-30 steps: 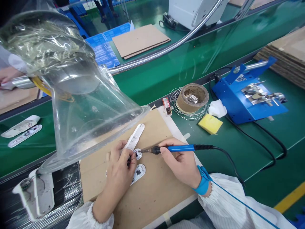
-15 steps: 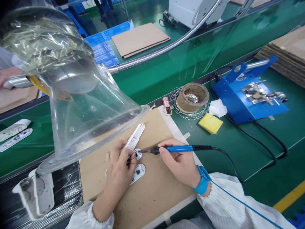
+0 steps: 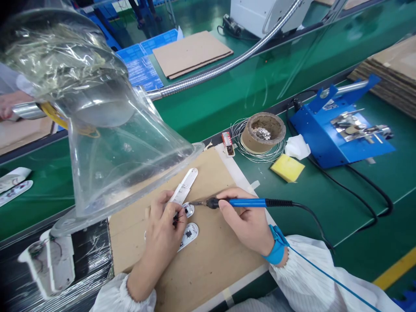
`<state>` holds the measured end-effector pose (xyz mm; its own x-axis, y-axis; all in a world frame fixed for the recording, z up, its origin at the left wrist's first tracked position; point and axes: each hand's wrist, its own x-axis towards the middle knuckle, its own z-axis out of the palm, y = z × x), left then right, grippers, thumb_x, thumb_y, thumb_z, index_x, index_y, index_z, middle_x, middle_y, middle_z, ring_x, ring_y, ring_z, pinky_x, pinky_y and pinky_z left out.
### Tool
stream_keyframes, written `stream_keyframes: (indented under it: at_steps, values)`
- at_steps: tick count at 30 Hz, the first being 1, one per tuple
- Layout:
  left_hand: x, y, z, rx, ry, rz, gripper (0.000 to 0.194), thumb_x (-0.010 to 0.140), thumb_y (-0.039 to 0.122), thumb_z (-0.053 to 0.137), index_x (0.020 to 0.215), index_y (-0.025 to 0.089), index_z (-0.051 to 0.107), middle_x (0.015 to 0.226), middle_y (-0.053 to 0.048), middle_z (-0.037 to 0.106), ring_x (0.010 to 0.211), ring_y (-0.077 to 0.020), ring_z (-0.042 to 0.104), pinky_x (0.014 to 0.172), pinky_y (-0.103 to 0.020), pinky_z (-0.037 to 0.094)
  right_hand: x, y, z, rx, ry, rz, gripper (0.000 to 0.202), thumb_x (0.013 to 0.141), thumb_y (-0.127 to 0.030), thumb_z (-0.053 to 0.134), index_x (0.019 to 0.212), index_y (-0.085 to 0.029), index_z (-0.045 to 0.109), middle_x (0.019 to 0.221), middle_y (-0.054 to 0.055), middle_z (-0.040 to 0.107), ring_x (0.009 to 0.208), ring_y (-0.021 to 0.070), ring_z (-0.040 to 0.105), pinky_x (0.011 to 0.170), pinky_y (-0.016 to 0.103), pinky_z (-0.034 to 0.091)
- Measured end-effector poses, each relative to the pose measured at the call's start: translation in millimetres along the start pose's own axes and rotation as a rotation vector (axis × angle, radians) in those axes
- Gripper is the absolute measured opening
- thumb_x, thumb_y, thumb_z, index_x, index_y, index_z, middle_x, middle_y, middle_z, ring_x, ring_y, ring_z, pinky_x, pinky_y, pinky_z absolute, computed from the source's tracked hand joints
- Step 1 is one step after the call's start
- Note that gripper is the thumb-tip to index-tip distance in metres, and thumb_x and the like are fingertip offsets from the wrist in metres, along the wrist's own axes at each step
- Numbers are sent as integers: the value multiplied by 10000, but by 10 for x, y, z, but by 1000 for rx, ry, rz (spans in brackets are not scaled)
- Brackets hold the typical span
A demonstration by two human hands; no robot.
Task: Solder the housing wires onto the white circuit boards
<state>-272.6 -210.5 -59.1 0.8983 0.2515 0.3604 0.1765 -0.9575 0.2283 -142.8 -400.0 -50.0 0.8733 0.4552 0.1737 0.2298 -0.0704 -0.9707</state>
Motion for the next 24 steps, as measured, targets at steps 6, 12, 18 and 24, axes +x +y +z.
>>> stream_keyframes:
  at_steps: [6,12,18,24]
  values:
    - [-11,-13,8,3,3,10,186,978,87,579,871,236,549,1233,-158,650,1121,-309,617,870,-418,420,6,-10,20,5,-18,-6,94,955,-196,706,977,-246,782,858,14,802,661,155,752,587,233,609]
    - [-13,-3,2,17,-10,-1,198,991,89,554,858,236,550,1217,-168,671,1089,-316,628,847,-427,412,7,-9,22,-8,-21,-10,70,959,-218,715,966,-239,782,867,28,805,664,173,755,600,268,624]
    - [-8,8,2,23,-4,13,202,995,89,552,858,237,544,1220,-175,672,1099,-320,631,848,-431,415,4,-40,14,-8,-26,-19,77,942,-204,721,959,-244,784,853,19,808,651,164,752,576,250,611]
    - [-3,7,0,18,-10,18,188,992,90,556,875,236,542,1213,-175,669,1096,-316,629,843,-425,410,4,-31,1,-12,-5,-23,78,949,-206,719,963,-249,782,864,15,809,651,156,747,567,239,595]
